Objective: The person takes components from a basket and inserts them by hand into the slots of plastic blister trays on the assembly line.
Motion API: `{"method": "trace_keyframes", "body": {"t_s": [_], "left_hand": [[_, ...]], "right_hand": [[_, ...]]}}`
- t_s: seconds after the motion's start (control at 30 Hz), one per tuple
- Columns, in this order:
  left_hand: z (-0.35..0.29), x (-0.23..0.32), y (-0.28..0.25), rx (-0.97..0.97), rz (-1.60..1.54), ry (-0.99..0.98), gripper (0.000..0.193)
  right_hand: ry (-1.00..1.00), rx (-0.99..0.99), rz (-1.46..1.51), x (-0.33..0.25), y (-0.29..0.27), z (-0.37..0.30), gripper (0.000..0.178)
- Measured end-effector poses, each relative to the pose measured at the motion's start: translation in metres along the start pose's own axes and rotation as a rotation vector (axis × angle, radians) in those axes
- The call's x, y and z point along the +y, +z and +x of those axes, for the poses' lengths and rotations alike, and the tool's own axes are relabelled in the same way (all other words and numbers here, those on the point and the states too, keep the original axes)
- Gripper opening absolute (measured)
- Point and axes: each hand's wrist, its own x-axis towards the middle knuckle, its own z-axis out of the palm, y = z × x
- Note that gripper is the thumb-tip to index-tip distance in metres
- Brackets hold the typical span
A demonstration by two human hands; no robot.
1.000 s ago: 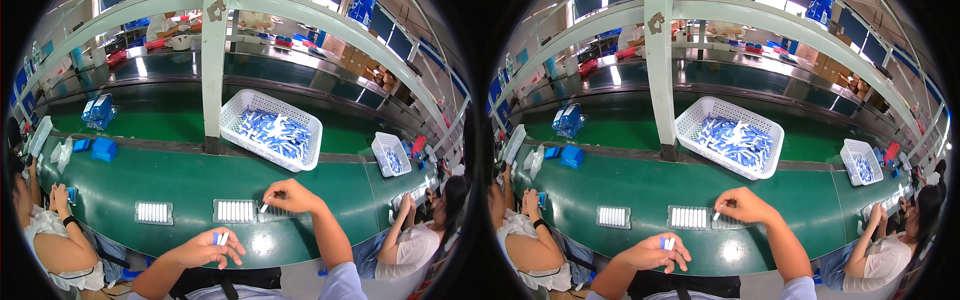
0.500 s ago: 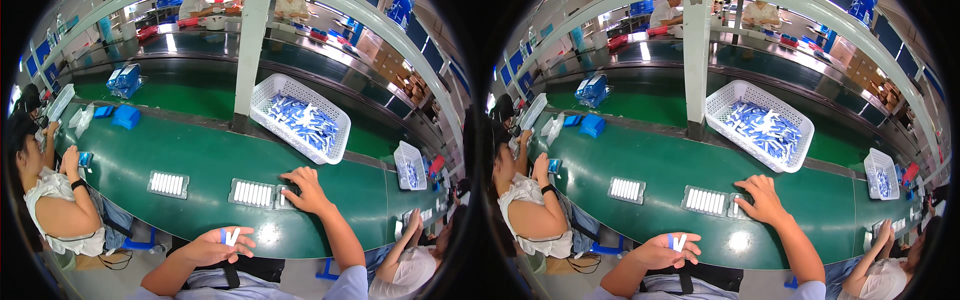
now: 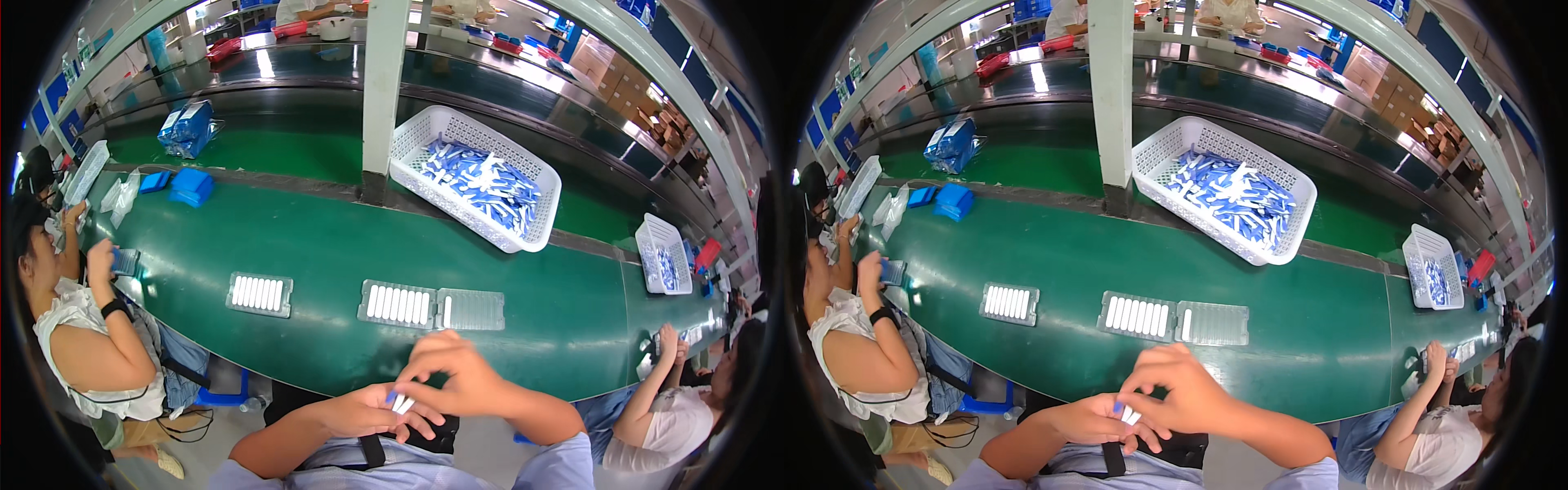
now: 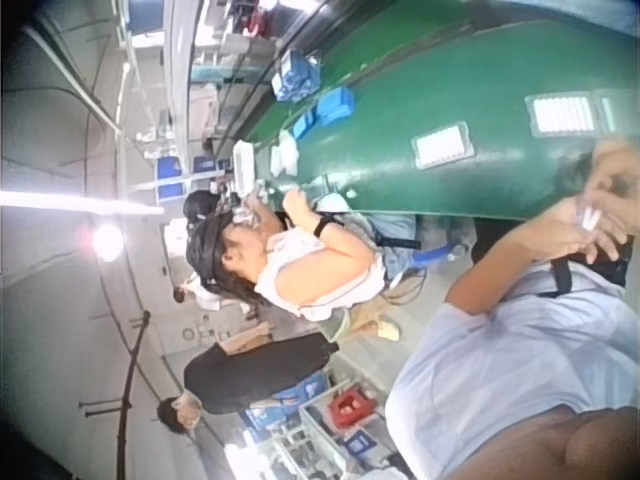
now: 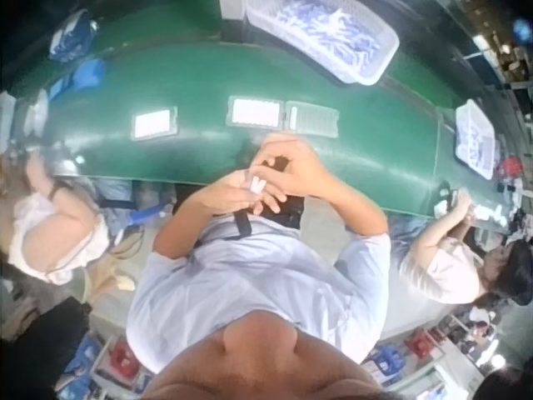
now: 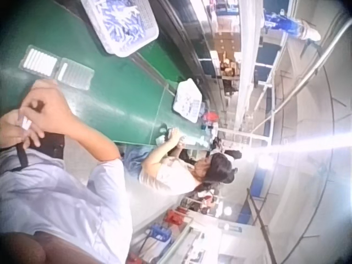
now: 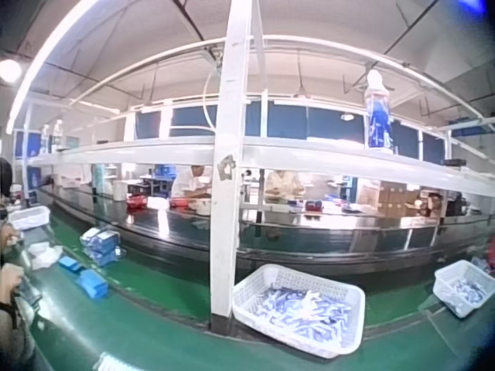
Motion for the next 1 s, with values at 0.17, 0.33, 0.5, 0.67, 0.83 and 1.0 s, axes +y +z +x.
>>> {"method": "trace_keyframes", "body": {"t_s": [0.17, 0.33, 0.5, 0.67, 0.83, 1.0], "left_hand": [[-0.013, 0.000, -0.004, 0.121, -0.019, 0.019, 0.049], [-0.013, -0.006, -0.011, 0.161, -0.063, 0.101, 0.049], [-0.012, 0.003, -0.009, 0.175, -0.032, 0.142, 0.051], [-0.013, 0.005, -0.011, 0.202, 0.003, 0.156, 0.056], [-0.002, -0.001, 0.001, 0.172, 0.183, 0.147, 0.064], [0.003, -0.006, -0.003, 0.061, 0.163, 0.045, 0.064]], "right_hand": [[-0.173, 0.361, -0.448, 0.042, -0.047, -0.017, 0.014], [-0.144, 0.215, -0.994, 0.077, -0.036, -0.030, 0.025], [0.007, 0.182, -0.862, 0.068, -0.046, -0.029, 0.028], [-0.051, 0.177, -0.776, 0.056, -0.043, -0.027, 0.026], [0.043, 0.049, -0.175, 0.007, -0.002, -0.022, 0.026], [0.015, -0.100, -0.037, 0.021, 0.014, -0.025, 0.017]]}}
